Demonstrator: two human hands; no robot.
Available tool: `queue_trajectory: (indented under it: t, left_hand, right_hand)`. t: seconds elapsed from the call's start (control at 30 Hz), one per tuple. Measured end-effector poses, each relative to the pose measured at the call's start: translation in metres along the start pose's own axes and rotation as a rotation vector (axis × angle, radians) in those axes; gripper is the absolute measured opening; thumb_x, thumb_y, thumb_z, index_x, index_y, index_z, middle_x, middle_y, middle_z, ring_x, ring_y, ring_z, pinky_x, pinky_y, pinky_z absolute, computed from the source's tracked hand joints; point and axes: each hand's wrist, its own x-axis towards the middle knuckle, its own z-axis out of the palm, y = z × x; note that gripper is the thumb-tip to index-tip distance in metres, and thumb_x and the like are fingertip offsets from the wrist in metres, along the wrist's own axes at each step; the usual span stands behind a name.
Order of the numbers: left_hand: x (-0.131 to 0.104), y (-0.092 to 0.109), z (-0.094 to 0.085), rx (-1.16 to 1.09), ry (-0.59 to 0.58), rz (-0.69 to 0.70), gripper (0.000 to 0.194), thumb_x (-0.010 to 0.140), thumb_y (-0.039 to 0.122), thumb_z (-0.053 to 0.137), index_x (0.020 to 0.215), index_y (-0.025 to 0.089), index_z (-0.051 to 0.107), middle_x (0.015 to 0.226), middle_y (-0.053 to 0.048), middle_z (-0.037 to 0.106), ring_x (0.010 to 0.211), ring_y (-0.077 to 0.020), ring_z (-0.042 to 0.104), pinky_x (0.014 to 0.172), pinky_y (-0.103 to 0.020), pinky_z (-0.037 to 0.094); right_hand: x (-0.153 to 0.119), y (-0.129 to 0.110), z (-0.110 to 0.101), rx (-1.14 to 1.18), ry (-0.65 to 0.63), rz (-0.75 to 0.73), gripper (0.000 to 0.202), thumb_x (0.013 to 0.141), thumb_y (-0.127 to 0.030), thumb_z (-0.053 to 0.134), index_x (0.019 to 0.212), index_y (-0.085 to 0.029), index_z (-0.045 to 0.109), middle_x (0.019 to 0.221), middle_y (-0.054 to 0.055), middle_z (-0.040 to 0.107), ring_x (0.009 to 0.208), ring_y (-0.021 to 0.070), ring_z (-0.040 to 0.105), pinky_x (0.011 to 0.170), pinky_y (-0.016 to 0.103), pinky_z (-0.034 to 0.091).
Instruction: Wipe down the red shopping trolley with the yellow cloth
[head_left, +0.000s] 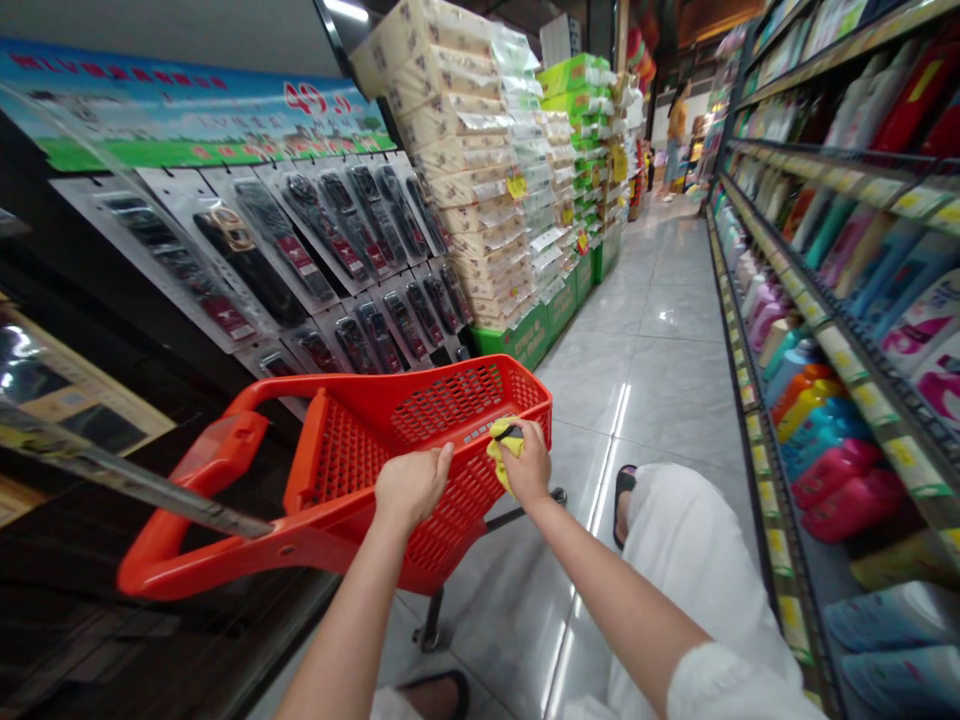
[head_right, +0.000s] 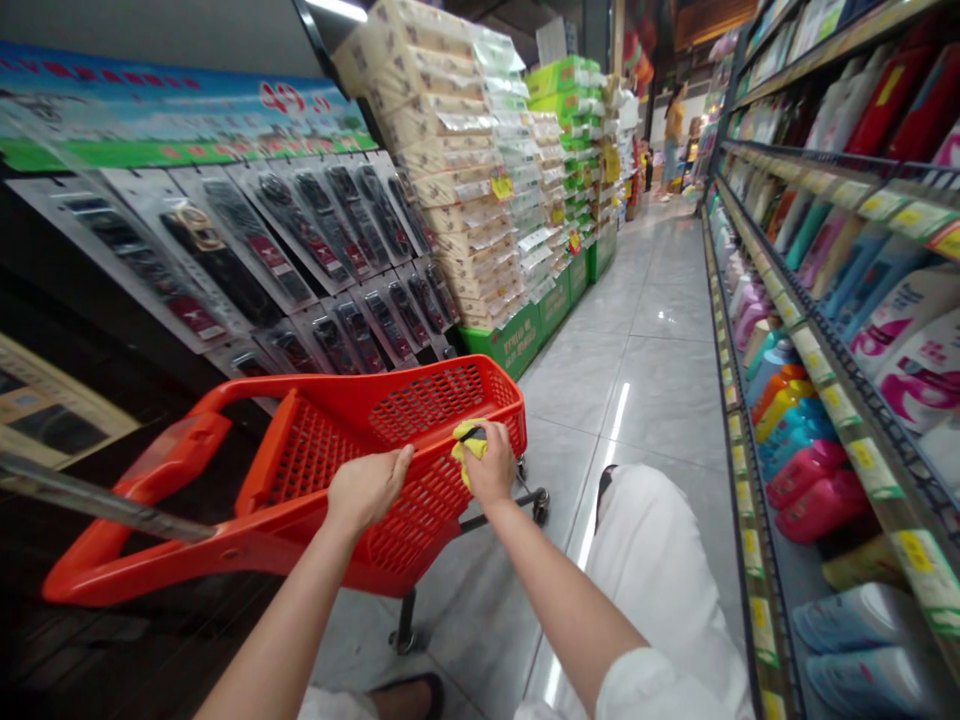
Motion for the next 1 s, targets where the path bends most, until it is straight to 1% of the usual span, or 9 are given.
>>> queue_trajectory:
  t: [0.17,0.23,0.33,0.47,0.6,0.7,0.77,0.87,1.0]
  left_hand:
    - [0.001,0.0,-0.001,-0.011,0.0,0.012,0.068,0.098,0.047,0.01,0.091,0.015,0.07,0.088,-0.015,0.074,0.088,-0.0289,0.07,0.074,-0.036,0.048]
    - [0.004,0.002,0.0,-0.017,-0.004,0.011,0.069,0.097,0.049,0.01,0.092,0.015,0.07,0.089,-0.015,0.074,0.088,-0.0281,0.07,0.075,-0.035,0.048]
    - [0.008,0.007,0.0,-0.019,-0.008,0.001,0.073,0.097,0.049,0.006,0.092,0.015,0.07,0.091,-0.015,0.074,0.089,-0.0276,0.07,0.076,-0.035,0.048]
    - [0.011,0.011,-0.001,-0.036,-0.032,-0.004,0.075,0.097,0.049,0.003,0.094,0.015,0.07,0.093,-0.015,0.074,0.091,-0.0283,0.07,0.077,-0.036,0.049]
    - [0.011,0.014,-0.003,-0.047,-0.065,-0.004,0.077,0.097,0.05,0.003,0.093,0.015,0.071,0.091,-0.016,0.073,0.091,-0.0294,0.07,0.077,-0.038,0.05]
    - [0.009,0.016,-0.004,-0.048,-0.088,-0.006,0.075,0.097,0.05,0.004,0.091,0.014,0.07,0.091,-0.016,0.073,0.091,-0.029,0.07,0.077,-0.037,0.05]
    - [0.006,0.016,-0.006,-0.04,-0.095,0.008,0.069,0.097,0.05,0.01,0.093,0.014,0.069,0.094,-0.016,0.073,0.092,-0.0285,0.07,0.077,-0.036,0.05]
    - [-0.001,0.01,-0.013,-0.024,-0.119,0.067,0.05,0.097,0.045,0.023,0.104,0.017,0.065,0.099,-0.015,0.072,0.094,-0.0278,0.069,0.077,-0.037,0.05]
    - [-0.012,-0.003,-0.02,0.052,-0.137,0.034,0.042,0.097,0.036,0.028,0.103,0.017,0.065,0.096,-0.017,0.072,0.094,-0.0303,0.069,0.077,-0.04,0.05]
  right_hand:
    - [0.065,0.034,-0.049,-0.127,0.055,0.142,0.029,0.073,-0.026,0.055,0.102,-0.026,0.06,0.103,0.001,0.065,0.093,0.0188,0.061,0.084,0.031,0.048]
    - [0.087,0.04,-0.06,-0.186,0.079,0.2,0.03,0.073,-0.027,0.056,0.103,-0.025,0.061,0.1,0.003,0.066,0.089,0.0189,0.062,0.08,0.03,0.048]
    - [0.107,0.039,-0.066,-0.239,0.101,0.197,0.034,0.077,-0.029,0.055,0.111,-0.025,0.06,0.109,0.005,0.065,0.095,0.0196,0.06,0.08,0.03,0.046]
    - [0.103,0.034,-0.059,-0.33,-0.04,0.092,0.033,0.081,-0.034,0.057,0.111,-0.024,0.062,0.111,0.006,0.063,0.096,0.0209,0.059,0.078,0.03,0.045]
    - [0.071,0.023,-0.045,-0.503,-0.102,-0.068,0.034,0.086,-0.034,0.054,0.117,-0.023,0.06,0.124,0.009,0.056,0.103,0.0248,0.057,0.085,0.035,0.045]
    - [0.046,0.01,-0.036,-0.47,-0.229,-0.261,0.031,0.085,-0.029,0.056,0.116,-0.026,0.061,0.128,0.006,0.056,0.112,0.0247,0.054,0.092,0.035,0.044]
    - [0.04,0.006,-0.036,-0.428,-0.297,-0.347,0.031,0.084,-0.026,0.057,0.115,-0.028,0.061,0.126,0.004,0.058,0.113,0.0229,0.054,0.093,0.034,0.044]
    - [0.055,0.012,-0.05,-0.432,-0.3,-0.303,0.031,0.081,-0.023,0.059,0.112,-0.028,0.061,0.123,0.002,0.06,0.108,0.0219,0.056,0.087,0.032,0.045]
    - [0.089,0.031,-0.078,-0.511,-0.141,0.002,0.028,0.086,-0.027,0.053,0.113,-0.022,0.061,0.116,0.008,0.062,0.099,0.024,0.059,0.076,0.032,0.043]
